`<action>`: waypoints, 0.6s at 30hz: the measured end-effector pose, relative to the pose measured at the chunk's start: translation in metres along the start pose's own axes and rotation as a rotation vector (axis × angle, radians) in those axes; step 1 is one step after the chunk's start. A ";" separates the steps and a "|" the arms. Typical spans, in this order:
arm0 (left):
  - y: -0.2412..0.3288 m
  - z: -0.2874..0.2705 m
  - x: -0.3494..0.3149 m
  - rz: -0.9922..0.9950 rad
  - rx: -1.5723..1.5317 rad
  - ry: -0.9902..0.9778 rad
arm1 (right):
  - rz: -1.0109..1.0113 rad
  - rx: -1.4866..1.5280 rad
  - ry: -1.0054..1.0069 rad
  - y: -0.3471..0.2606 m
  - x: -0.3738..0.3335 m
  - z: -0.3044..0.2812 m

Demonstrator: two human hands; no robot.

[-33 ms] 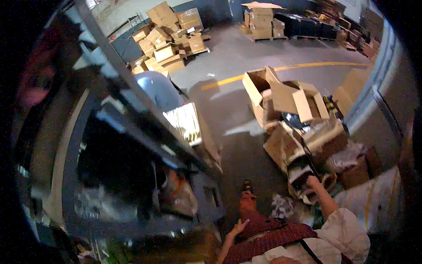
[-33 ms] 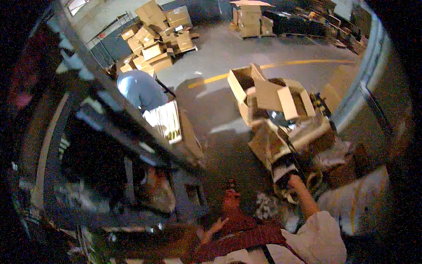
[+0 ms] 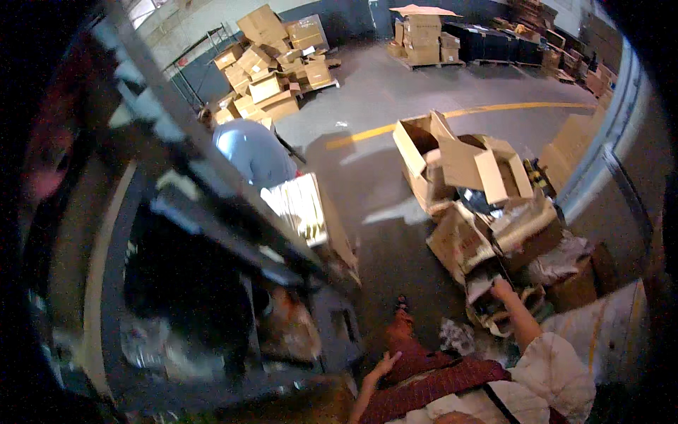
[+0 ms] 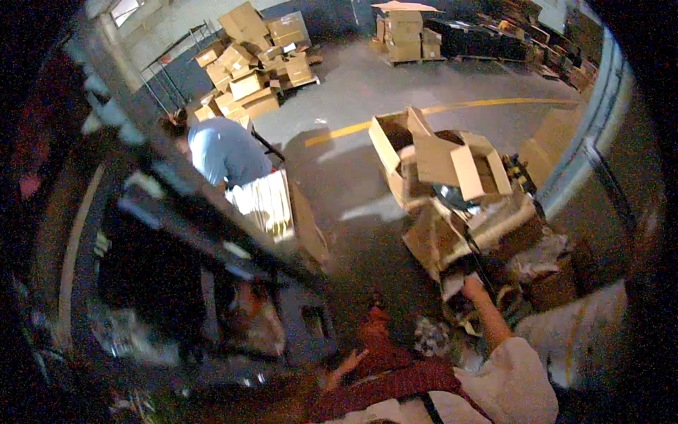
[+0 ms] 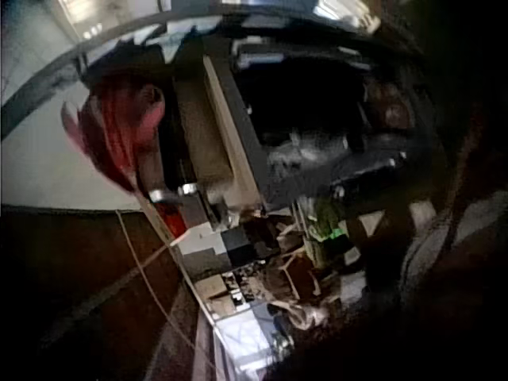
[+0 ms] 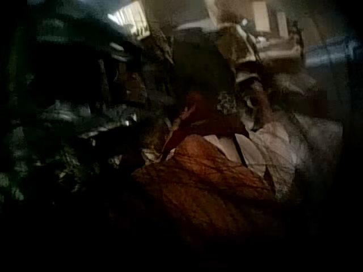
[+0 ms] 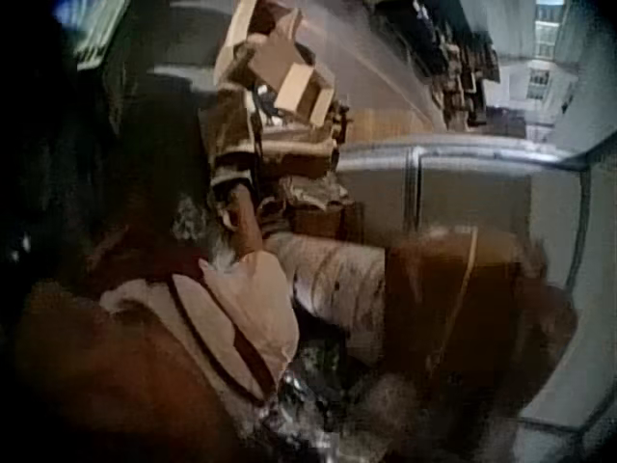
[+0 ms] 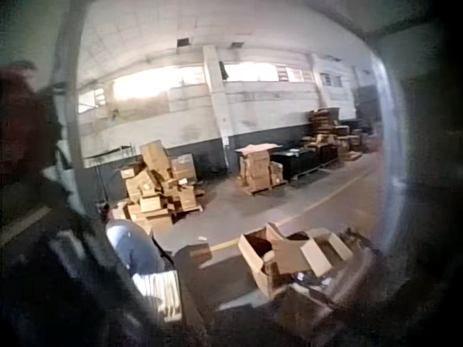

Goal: The person walks through a warehouse and sits at a table to assemble small metal hardware components. They pick up individual metal pieces and fasteners, insert them into a white plastic housing, and place the assembled units on the table.

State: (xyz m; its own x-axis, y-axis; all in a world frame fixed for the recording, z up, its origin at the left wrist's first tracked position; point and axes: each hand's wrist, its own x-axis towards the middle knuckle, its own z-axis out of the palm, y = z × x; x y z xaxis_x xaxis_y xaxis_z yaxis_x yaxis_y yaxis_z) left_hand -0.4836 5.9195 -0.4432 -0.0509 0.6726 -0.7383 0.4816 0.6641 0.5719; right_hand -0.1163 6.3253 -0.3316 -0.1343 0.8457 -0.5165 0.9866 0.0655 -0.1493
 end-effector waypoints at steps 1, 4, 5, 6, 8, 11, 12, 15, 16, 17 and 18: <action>-0.003 -0.020 0.024 -0.015 -0.059 0.008 | -0.142 0.077 0.041 -0.050 0.029 -0.011; 0.040 -0.132 0.127 0.060 0.056 -0.009 | -0.412 0.289 0.053 -0.156 0.102 -0.049; 0.064 -0.170 0.147 0.017 0.208 -0.103 | -0.577 0.350 -0.072 -0.182 0.108 -0.055; 0.093 -0.212 0.162 -0.012 0.352 -0.200 | -0.743 0.430 -0.190 -0.209 0.114 -0.063; 0.150 -0.280 0.190 -0.089 0.397 -0.019 | -0.882 0.518 -0.395 -0.246 0.127 -0.090; 0.217 -0.378 0.256 0.105 0.114 0.182 | -0.651 0.372 -0.438 -0.261 0.176 -0.107; 0.238 -0.406 0.275 0.136 0.035 0.191 | -0.470 0.539 -0.530 -0.269 0.184 -0.124; 0.275 -0.474 0.346 0.093 0.074 0.139 | -0.376 0.655 -0.530 -0.263 0.271 -0.130; 0.275 -0.490 0.374 0.053 0.130 0.113 | -0.264 0.791 -0.654 -0.265 0.311 -0.140; 0.246 -0.494 0.407 0.115 0.252 0.177 | -0.243 0.694 -0.679 -0.289 0.351 -0.170; 0.250 -0.516 0.419 0.070 0.303 0.099 | -0.208 0.590 -0.691 -0.307 0.395 -0.201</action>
State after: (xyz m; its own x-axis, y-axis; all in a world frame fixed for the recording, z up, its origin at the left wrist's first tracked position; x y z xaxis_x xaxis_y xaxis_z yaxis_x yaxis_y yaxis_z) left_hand -0.8363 6.5362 -0.4249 -0.0864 0.7515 -0.6540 0.7250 0.4977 0.4761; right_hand -0.4537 6.7458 -0.3207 -0.5156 0.3316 -0.7900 0.7551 -0.2599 -0.6019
